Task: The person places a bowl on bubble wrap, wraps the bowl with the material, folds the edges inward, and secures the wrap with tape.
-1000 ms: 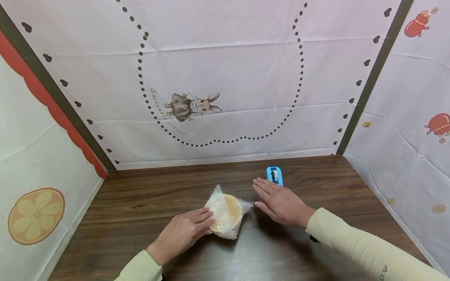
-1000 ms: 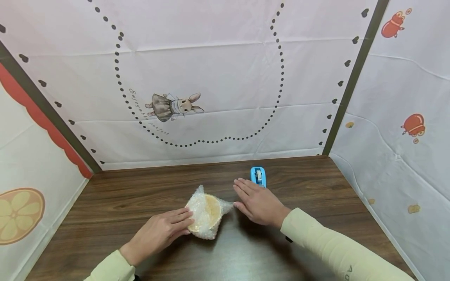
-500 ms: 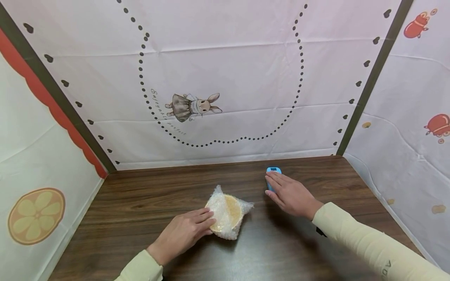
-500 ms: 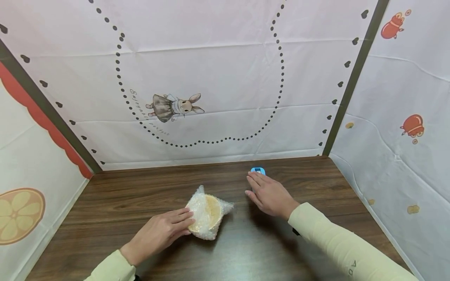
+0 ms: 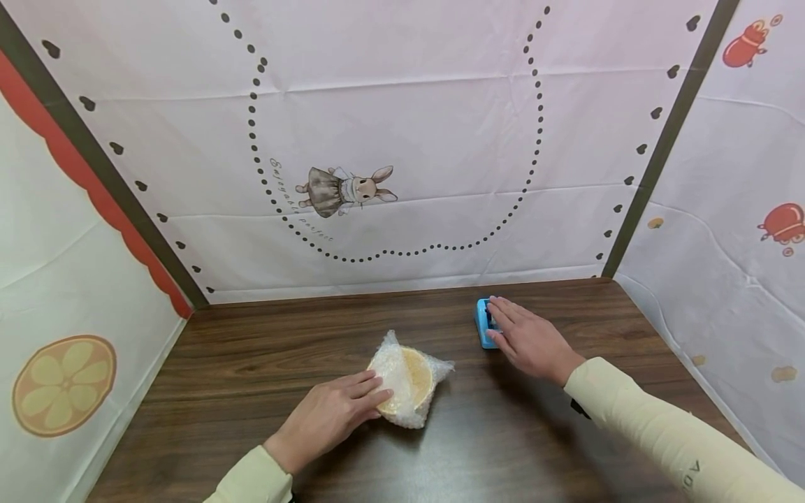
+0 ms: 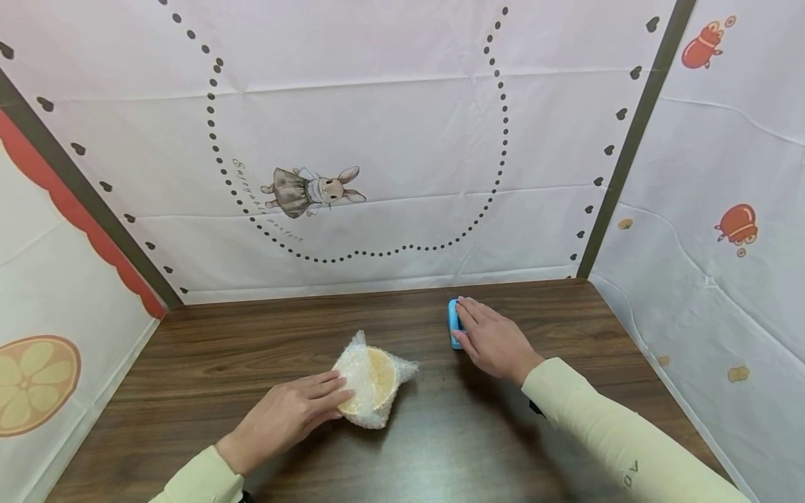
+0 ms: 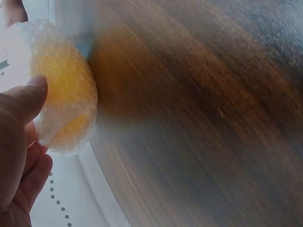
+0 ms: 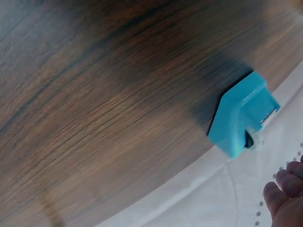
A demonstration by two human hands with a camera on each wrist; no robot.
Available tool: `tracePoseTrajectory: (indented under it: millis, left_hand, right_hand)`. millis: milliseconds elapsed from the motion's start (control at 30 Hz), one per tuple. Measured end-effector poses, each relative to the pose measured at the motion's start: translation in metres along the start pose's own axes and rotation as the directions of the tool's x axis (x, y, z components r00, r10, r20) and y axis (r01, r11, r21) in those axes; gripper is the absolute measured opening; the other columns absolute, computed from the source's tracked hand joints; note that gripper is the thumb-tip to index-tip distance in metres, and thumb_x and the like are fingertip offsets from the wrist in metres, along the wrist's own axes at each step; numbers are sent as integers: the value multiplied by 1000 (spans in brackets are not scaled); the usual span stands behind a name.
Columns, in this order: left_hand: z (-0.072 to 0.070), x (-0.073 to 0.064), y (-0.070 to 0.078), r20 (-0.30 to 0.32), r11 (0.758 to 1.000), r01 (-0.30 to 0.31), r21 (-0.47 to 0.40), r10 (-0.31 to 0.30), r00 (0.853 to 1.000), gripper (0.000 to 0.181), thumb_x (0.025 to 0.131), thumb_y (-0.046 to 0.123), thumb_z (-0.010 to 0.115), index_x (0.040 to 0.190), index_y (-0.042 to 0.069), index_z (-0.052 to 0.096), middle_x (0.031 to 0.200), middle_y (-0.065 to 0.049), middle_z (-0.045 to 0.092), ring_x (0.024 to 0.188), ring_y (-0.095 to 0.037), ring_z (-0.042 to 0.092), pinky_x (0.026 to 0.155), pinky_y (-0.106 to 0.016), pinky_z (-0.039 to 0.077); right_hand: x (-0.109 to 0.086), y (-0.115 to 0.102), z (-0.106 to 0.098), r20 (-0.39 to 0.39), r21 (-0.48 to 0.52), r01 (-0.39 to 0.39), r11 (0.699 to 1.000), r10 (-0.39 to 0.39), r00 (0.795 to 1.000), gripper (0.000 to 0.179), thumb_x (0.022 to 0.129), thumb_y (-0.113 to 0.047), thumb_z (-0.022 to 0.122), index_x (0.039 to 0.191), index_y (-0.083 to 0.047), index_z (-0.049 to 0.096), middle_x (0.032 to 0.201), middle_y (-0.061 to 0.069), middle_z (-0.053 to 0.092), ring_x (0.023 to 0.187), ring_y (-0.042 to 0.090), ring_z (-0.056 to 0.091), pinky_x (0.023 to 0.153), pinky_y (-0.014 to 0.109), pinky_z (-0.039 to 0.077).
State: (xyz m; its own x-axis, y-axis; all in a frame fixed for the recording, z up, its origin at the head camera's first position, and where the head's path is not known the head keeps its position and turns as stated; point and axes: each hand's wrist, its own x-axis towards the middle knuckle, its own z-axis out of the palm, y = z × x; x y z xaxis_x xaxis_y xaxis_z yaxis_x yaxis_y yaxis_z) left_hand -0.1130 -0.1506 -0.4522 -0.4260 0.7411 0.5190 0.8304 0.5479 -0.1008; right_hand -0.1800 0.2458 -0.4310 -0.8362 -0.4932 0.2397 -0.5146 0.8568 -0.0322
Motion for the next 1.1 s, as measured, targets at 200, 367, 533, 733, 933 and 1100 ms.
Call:
tracePoseTrajectory:
  millis: [200,367,533,733,933,1100]
  left_hand:
    - [-2,0,0,3,1000,1,10,-1,1000,39,83,25,85,122,23,78,120,-7,79,113,-20,76,89,-34,63]
    - [-2,1,0,-9,1000,3,5,-3,1000,37,84,26,84,121,25,78,118,-8,80,112,-20,77,88,-34,63]
    - [-2,2,1,-15,1000,-3,-2,3,1000,37,84,26,84,120,25,79,117,-9,80,111,-21,77,86,-35,63]
    - [-3,2,1,-31,1000,-26,5,26,999,34,86,25,82,120,24,78,116,-10,80,110,-22,77,85,-35,64]
    - [-2,1,3,-50,999,-42,20,43,998,34,84,25,84,118,25,78,115,-9,81,109,-21,78,83,-34,64]
    - [-1,1,3,-44,999,-42,30,43,998,33,85,26,82,118,25,79,116,-8,81,109,-22,78,83,-34,64]
  right_hand:
    - [4,9,2,23,23,-59,998,58,998,64,107,-37,57,155,2,45,163,20,45,152,37,44,122,52,40]
    - [9,13,5,11,70,-137,988,137,991,54,106,-33,58,147,3,56,155,22,54,145,39,52,117,55,45]
    - [16,15,8,16,133,-227,965,227,974,42,105,-30,61,128,4,70,132,22,68,124,36,63,107,55,54]
    - [27,16,12,95,269,-339,901,325,941,30,104,-24,63,109,4,75,95,15,68,88,26,59,77,41,55]
    - [36,14,13,235,442,-446,778,380,895,29,106,-21,58,92,1,71,70,5,54,66,18,52,60,29,40]
    - [38,15,16,312,496,-539,681,439,843,42,106,-21,57,66,-10,52,57,-2,39,56,16,43,56,27,36]
